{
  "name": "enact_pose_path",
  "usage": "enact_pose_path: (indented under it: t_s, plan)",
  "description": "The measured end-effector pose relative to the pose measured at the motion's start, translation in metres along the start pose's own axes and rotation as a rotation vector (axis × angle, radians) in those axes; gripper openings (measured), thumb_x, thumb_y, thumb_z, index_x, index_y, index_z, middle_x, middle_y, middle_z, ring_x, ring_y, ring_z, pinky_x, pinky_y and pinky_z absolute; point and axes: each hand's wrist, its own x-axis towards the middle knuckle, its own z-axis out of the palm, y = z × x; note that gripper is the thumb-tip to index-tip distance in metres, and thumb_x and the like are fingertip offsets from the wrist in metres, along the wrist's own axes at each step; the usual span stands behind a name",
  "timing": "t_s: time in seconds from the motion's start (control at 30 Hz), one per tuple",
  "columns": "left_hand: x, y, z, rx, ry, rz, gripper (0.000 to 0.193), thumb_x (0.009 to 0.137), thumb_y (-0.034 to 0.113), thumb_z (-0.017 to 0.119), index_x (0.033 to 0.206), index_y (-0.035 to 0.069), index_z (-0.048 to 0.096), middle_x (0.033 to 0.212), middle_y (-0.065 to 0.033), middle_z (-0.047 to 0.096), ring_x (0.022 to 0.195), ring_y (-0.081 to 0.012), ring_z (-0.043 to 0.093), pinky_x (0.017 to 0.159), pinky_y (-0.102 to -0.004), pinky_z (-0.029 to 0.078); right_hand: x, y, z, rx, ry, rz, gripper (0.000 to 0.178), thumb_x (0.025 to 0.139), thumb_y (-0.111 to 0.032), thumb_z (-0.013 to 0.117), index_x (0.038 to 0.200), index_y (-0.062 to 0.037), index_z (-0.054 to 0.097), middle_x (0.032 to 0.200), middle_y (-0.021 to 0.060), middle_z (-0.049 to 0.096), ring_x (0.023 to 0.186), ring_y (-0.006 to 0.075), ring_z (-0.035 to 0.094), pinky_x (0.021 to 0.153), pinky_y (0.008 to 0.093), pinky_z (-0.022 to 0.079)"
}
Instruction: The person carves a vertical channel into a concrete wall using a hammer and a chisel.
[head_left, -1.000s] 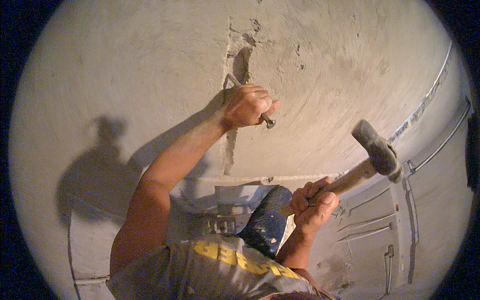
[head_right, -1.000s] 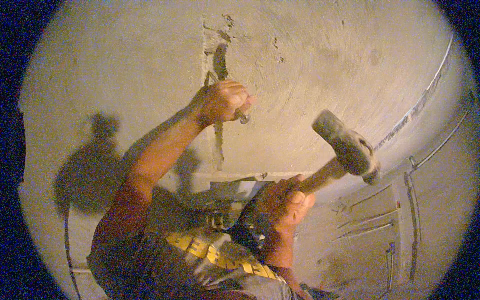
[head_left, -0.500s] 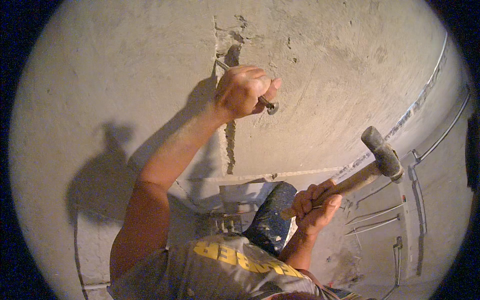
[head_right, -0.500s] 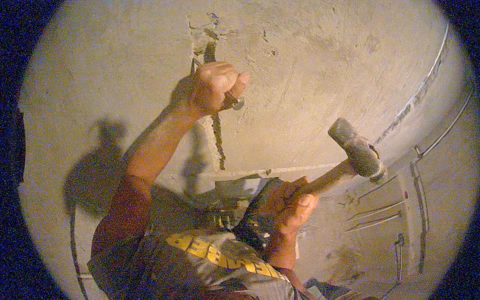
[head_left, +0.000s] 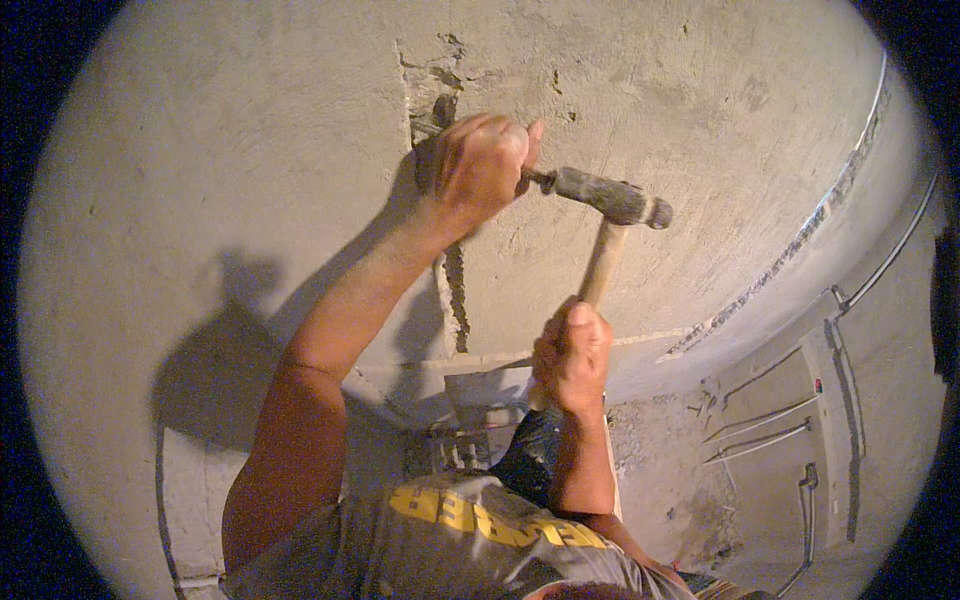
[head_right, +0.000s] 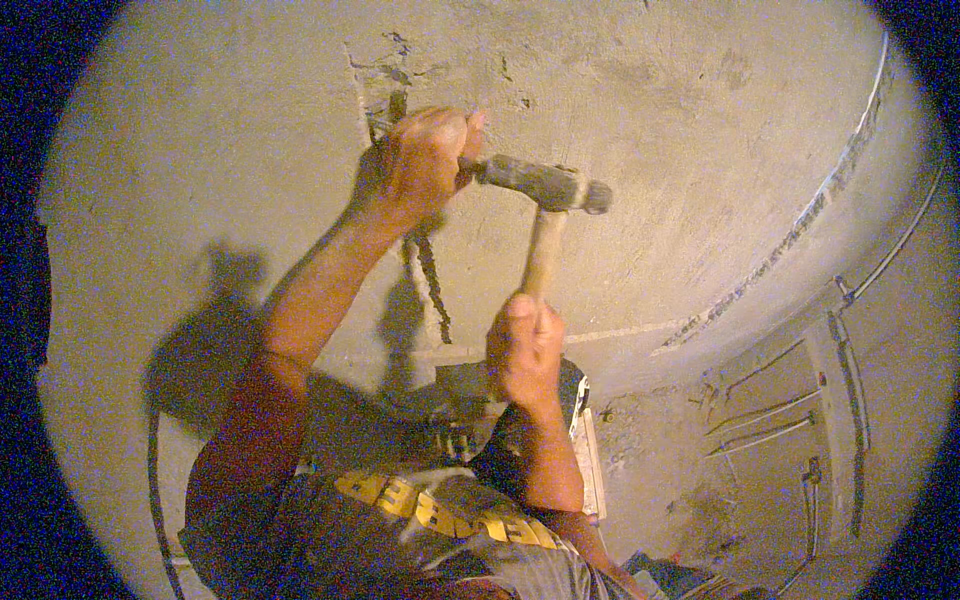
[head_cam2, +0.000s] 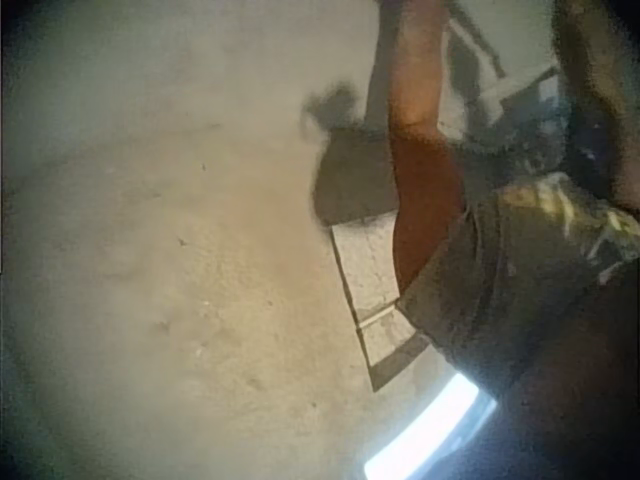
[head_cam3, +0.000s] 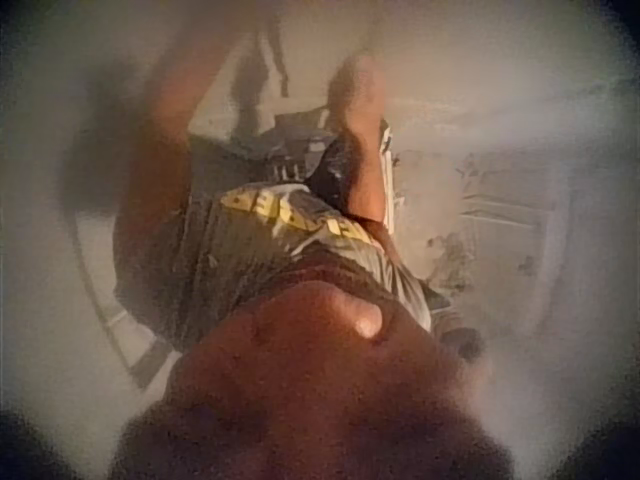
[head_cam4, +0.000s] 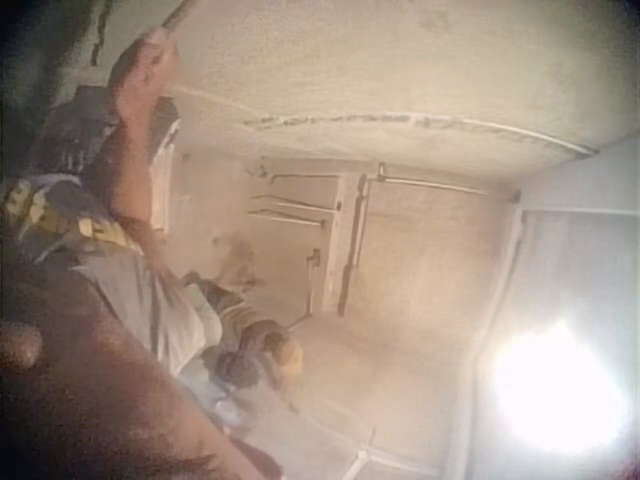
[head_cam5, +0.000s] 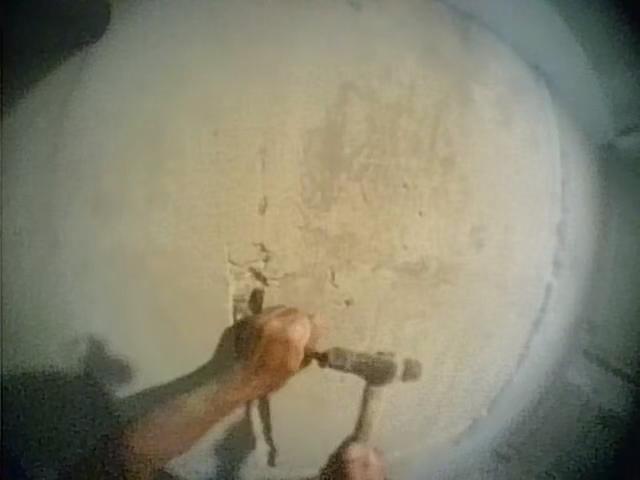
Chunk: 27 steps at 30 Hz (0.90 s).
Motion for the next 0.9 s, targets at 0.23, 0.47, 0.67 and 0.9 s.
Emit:
enact_pose_path:
  t_s: [0.23,0.47,0.67,0.9]
  plan:
    - [0.005,0.002,-0.009,0.054,-0.093,-0.067,0.035,0.09,0.02,0.062,0.061,0.003,0.055,0.061,-0.0182,0.058,0.06,-0.0366,0.061,0.057,-0.0452,0.049,-0.006,-0.037,-0.028,0.676,-0.037,-0.465,0.053,0.096,-0.064,0.038,0.087,-0.0127,0.043,0.051,0.0015,0.039,0.031,0.0136,0.031,0.026,0.0294,0.033]
    - [-0.012,0.003,-0.018,-0.212,-0.12,-0.022,0.031,0.086,0.018,0.064,0.061,0.003,0.054,0.061,-0.0153,0.053,0.059,-0.0348,0.057,0.056,-0.0437,0.046,-0.011,-0.031,-0.026,0.559,0.165,-0.431,0.052,0.096,-0.062,0.042,0.095,-0.0101,0.043,0.051,0.0033,0.042,0.03,0.0121,0.033,0.026,0.0287,0.035]
    - [0.014,0.009,-0.032,-0.175,0.32,0.122,0.031,0.083,0.018,0.065,0.06,0.004,0.05,0.062,-0.0113,0.047,0.062,-0.03,0.051,0.061,-0.0407,0.042,-0.02,-0.044,-0.009,0.726,0.204,-0.44,0.047,0.096,-0.057,0.049,0.106,-0.011,0.046,0.051,0.0036,0.043,0.029,0.0112,0.031,0.023,0.0279,0.033]
    - [0.032,-0.001,-0.029,-0.168,0.574,-0.04,0.037,0.08,0.011,0.068,0.055,0.006,0.043,0.057,-0.0105,0.046,0.057,-0.032,0.049,0.059,-0.0432,0.041,-0.038,-0.119,-0.012,0.258,0.047,-0.811,0.045,0.1,-0.051,0.046,0.115,-0.0084,0.046,0.05,0.0015,0.039,0.029,0.0102,0.03,0.024,0.0257,0.032]
